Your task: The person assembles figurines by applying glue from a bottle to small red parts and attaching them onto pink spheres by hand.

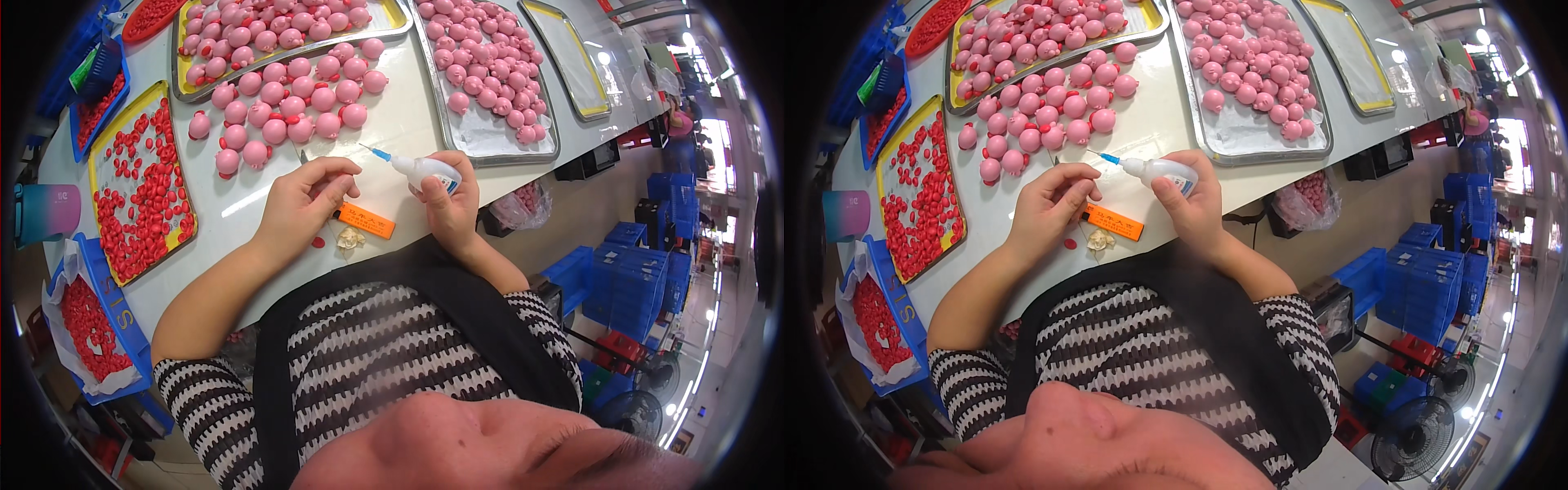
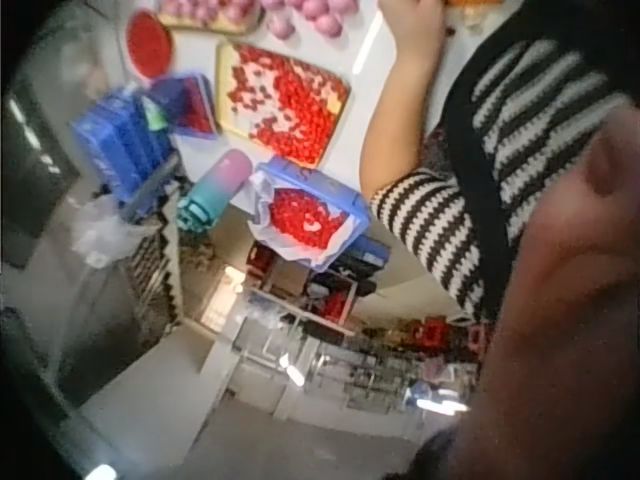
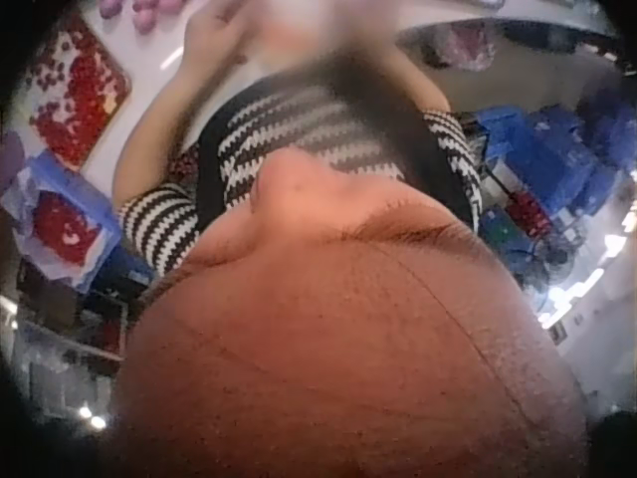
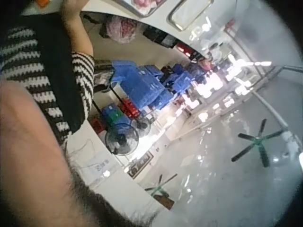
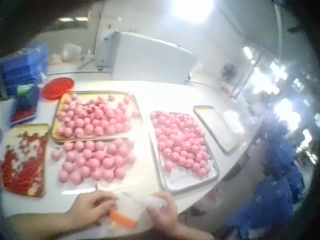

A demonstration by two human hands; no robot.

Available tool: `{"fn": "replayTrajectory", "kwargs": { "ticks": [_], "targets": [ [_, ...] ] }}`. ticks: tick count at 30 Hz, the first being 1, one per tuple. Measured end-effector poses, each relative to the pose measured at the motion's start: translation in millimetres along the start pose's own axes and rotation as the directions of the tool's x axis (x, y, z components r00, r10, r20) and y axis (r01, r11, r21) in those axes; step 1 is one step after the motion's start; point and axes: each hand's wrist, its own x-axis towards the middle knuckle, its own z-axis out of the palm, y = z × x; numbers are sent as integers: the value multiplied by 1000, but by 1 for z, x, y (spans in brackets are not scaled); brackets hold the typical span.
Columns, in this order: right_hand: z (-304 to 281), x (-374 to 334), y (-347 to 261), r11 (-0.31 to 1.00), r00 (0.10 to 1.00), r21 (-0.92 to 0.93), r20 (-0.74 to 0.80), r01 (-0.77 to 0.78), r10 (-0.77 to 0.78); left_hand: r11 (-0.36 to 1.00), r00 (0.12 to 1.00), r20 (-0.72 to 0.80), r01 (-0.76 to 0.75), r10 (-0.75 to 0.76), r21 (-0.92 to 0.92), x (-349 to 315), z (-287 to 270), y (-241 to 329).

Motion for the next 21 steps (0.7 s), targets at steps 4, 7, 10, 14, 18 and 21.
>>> {"fn": "replayTrajectory", "kwargs": {
  "ticks": [4,7,10,14,18,21],
  "targets": [
    [-2,-1,1,1000,1000,-21,3,4,-4,998,999,-22,44,-45,-49,0,0,-3],
    [3,-1,-11,984,994,-139,9,113,-112,999,999,-52,14,-16,-42,2,-1,-5],
    [1,0,-15,904,966,-340,101,258,-238,998,998,-66,-10,6,-63,2,-1,-8],
    [3,0,-16,876,951,-371,133,309,-279,999,998,-65,-24,21,-39,3,-3,-12],
    [4,2,-18,759,902,-489,203,430,-381,999,997,-72,-27,28,19,4,-2,-12],
    [5,3,-16,730,895,-519,221,444,-388,999,997,-75,-26,29,38,5,-2,-14]
  ]
}}
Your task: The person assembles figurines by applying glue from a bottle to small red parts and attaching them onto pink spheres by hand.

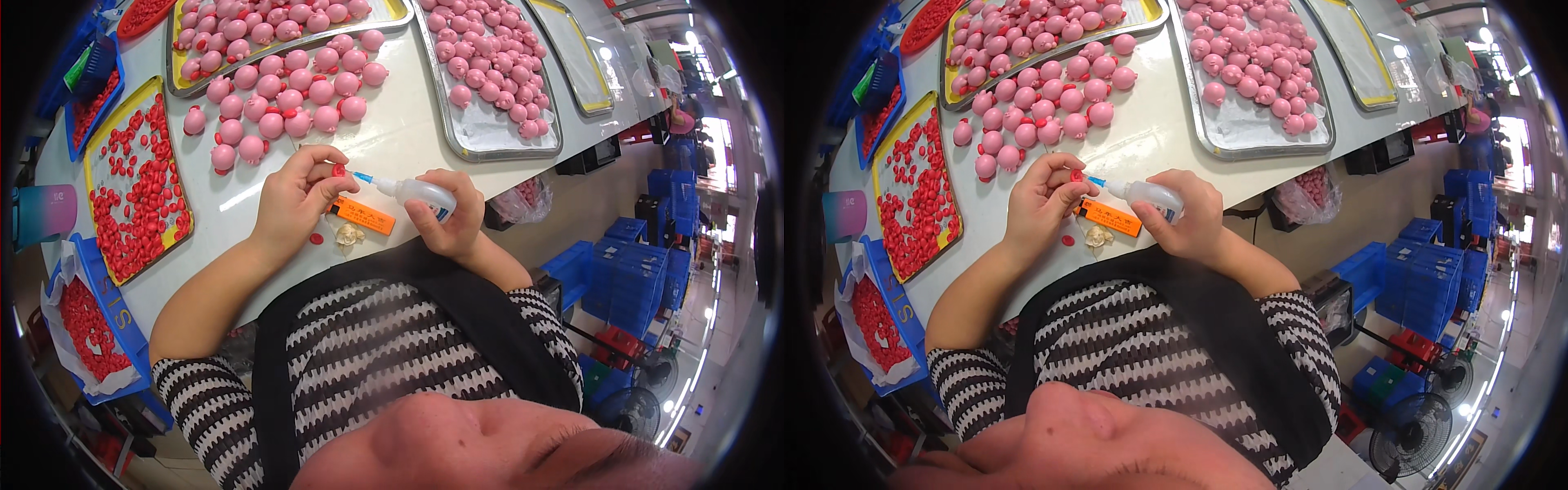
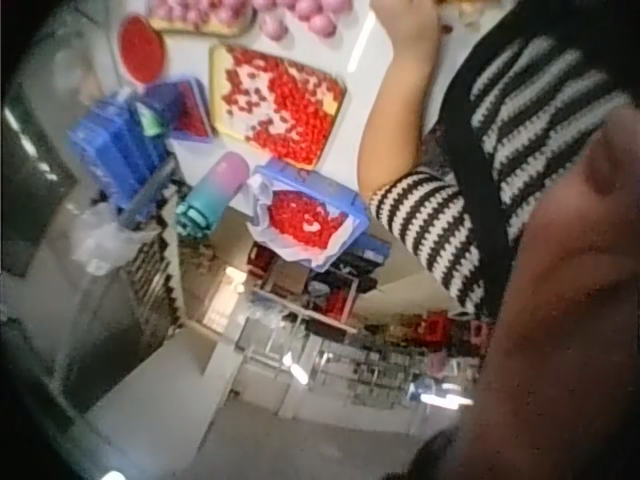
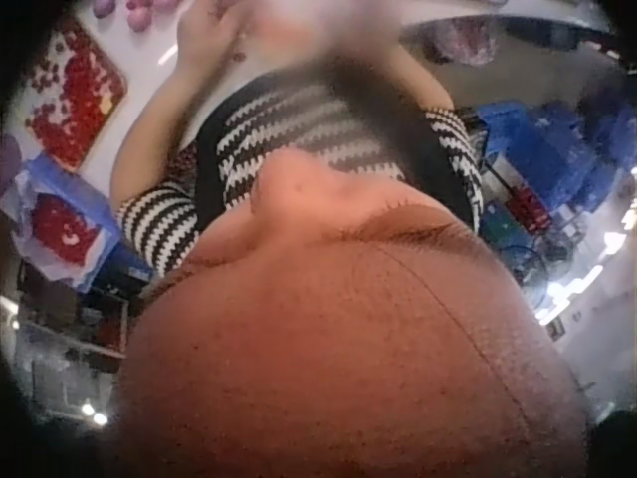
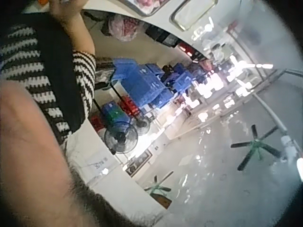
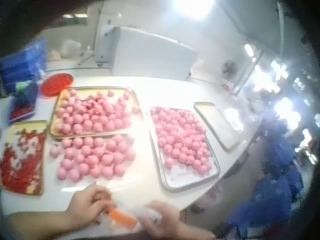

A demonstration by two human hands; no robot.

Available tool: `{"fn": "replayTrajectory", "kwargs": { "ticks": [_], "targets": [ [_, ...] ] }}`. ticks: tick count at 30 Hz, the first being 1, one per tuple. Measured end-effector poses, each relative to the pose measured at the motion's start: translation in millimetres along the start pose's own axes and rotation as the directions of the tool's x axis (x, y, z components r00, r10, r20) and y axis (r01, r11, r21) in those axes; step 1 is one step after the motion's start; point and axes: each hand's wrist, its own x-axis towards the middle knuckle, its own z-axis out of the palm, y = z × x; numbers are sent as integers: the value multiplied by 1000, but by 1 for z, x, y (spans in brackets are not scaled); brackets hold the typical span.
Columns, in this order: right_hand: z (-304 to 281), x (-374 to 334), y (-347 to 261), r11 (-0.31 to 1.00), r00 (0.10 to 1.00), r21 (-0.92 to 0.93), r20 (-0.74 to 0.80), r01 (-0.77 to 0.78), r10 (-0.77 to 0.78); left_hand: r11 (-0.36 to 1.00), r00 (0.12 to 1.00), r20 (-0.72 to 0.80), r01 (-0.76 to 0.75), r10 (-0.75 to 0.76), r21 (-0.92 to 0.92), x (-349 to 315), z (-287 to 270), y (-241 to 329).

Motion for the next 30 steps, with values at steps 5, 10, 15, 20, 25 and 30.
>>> {"fn": "replayTrajectory", "kwargs": {
  "ticks": [5,10,15,20,25,30],
  "targets": [
    [3,-1,4,1000,1000,-25,-7,12,-12,1000,1000,6,-1,1,15,1,-1,-3],
    [2,-1,5,1000,1000,-23,5,-8,8,1000,1000,10,-4,4,21,2,0,-4],
    [0,0,4,997,997,49,38,-66,64,997,1000,6,-24,23,77,3,0,-6],
    [-6,2,3,986,987,94,96,-138,129,982,992,-3,-122,124,147,4,0,-9],
    [-7,-1,4,989,991,80,57,-127,123,911,952,17,-298,306,287,5,1,-11],
    [-6,2,5,999,998,30,51,-38,37,841,917,41,-382,398,382,6,2,-10]
  ]
}}
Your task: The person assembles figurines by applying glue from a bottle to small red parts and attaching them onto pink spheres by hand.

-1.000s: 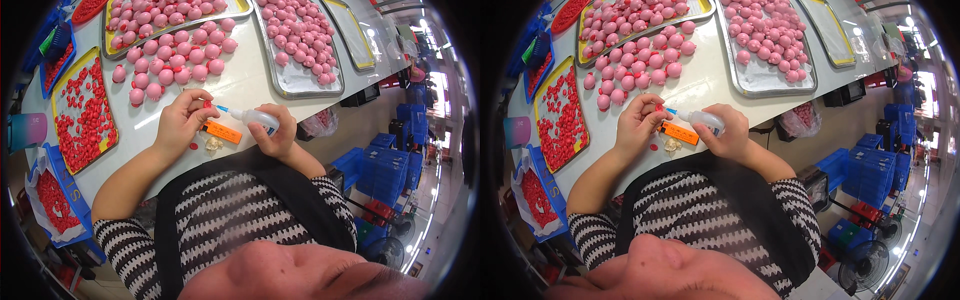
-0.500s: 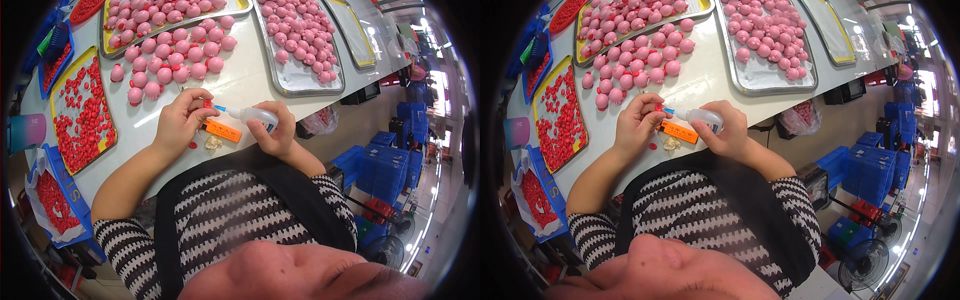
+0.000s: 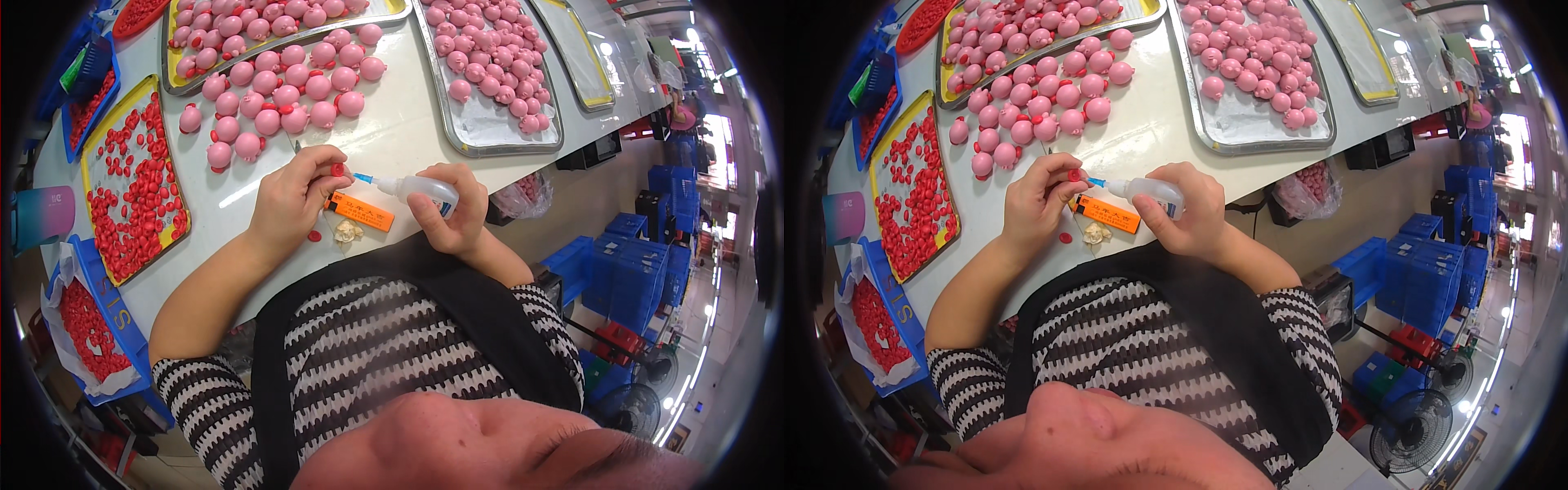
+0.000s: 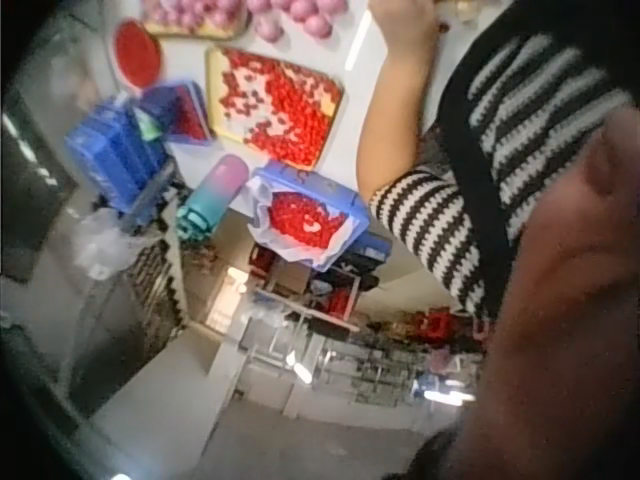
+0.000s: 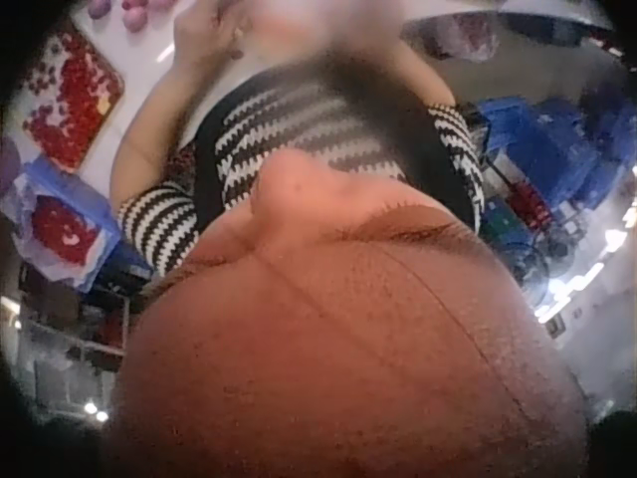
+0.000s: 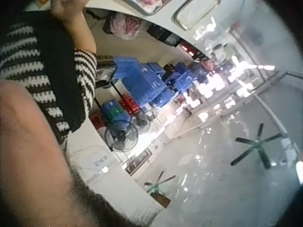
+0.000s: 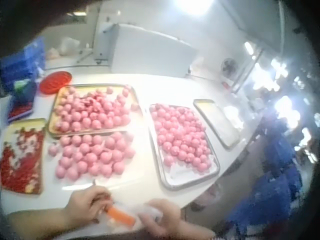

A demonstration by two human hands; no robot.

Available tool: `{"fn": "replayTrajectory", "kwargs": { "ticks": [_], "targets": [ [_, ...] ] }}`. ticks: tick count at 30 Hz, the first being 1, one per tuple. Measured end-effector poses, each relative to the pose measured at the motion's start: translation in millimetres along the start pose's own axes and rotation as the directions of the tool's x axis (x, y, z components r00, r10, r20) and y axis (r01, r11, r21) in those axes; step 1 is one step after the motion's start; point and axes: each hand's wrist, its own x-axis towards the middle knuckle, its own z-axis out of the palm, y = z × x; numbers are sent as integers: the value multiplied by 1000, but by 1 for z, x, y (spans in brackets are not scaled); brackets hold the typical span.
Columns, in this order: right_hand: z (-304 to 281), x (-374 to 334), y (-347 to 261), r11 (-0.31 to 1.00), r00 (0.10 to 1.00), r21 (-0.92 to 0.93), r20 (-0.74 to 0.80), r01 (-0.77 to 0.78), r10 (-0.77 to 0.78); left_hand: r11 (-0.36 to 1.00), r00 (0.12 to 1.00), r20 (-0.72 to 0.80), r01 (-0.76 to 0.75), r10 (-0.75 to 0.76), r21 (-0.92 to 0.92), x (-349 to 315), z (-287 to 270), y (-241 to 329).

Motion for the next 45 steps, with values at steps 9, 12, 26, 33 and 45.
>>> {"fn": "replayTrajectory", "kwargs": {
  "ticks": [9,12,26,33,45],
  "targets": [
    [-4,-1,23,944,952,182,-89,-273,293,977,984,-43,165,-172,-133,2,7,4],
    [-6,9,40,933,939,143,-52,-330,340,945,961,-36,264,-276,-192,6,12,9],
    [-66,45,76,819,991,-564,-131,-106,38,866,933,48,350,-358,-358,7,24,26],
    [-76,45,67,836,904,-348,-123,-425,408,874,938,91,346,-335,-341,3,20,32],
    [-55,11,21,707,985,686,134,-172,110,851,916,110,399,-386,-341,-1,16,27]
  ]
}}
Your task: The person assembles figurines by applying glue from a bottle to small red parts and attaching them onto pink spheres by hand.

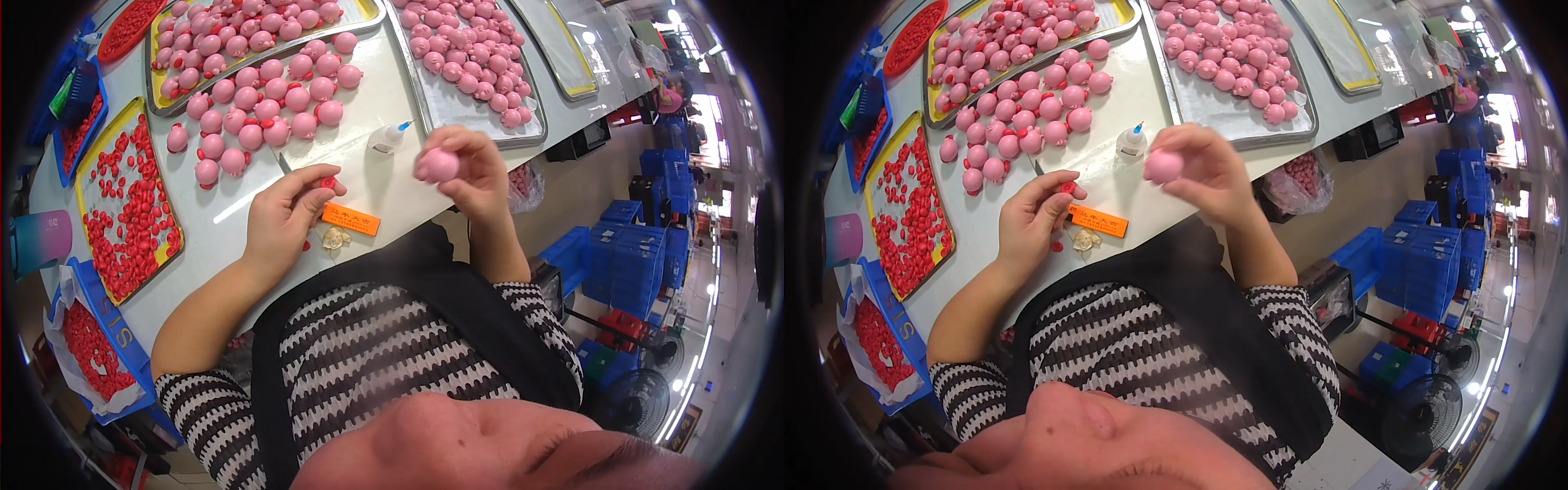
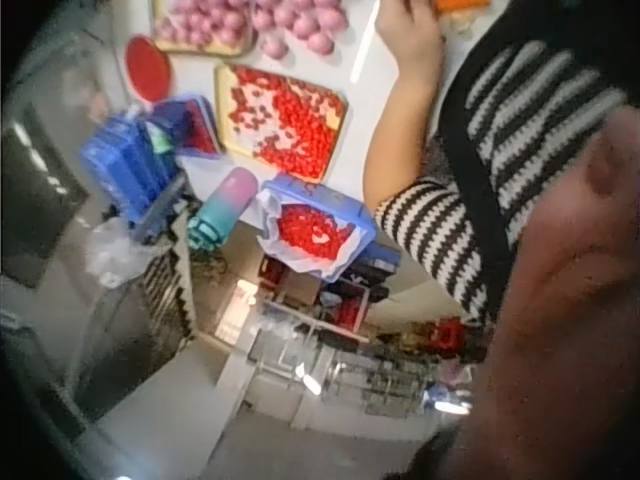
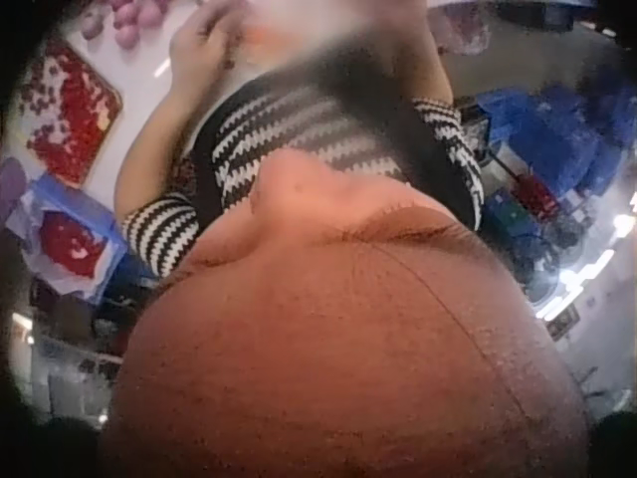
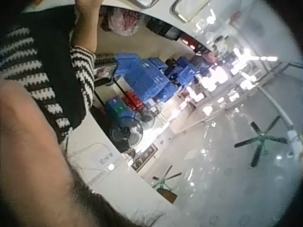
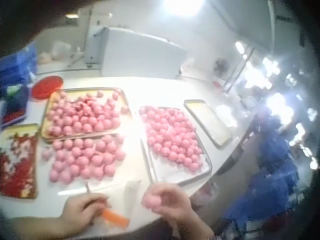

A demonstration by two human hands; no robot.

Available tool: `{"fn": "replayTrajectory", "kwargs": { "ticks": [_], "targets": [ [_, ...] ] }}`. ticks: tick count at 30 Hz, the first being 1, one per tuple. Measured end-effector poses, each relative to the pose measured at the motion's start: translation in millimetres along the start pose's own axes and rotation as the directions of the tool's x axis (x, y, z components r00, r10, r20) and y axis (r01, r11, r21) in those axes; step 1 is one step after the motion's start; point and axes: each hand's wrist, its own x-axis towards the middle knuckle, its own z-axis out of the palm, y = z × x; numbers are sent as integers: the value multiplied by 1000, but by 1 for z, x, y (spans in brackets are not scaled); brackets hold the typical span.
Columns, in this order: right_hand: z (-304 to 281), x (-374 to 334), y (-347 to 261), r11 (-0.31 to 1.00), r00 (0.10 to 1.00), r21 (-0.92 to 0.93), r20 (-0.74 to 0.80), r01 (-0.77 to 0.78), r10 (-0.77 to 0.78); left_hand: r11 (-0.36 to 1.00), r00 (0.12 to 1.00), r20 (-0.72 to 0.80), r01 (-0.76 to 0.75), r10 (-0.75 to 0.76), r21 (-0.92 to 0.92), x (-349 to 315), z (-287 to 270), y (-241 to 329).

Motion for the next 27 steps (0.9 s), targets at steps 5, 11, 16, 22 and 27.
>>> {"fn": "replayTrajectory", "kwargs": {
  "ticks": [5,11,16,22,27],
  "targets": [
    [32,6,8,815,985,-571,173,98,3,998,998,58,-13,9,66,-2,-1,3],
    [54,14,14,689,972,-688,203,227,-118,955,986,69,-164,152,246,-2,-7,-1],
    [55,12,20,712,970,-674,240,195,-38,966,985,115,-148,126,211,-1,-14,-7],
    [52,0,38,933,929,-181,148,-312,340,984,976,182,-139,117,114,1,-18,-19],
    [49,-6,50,868,864,52,145,-494,483,961,981,175,-128,85,247,3,-11,-9]
  ]
}}
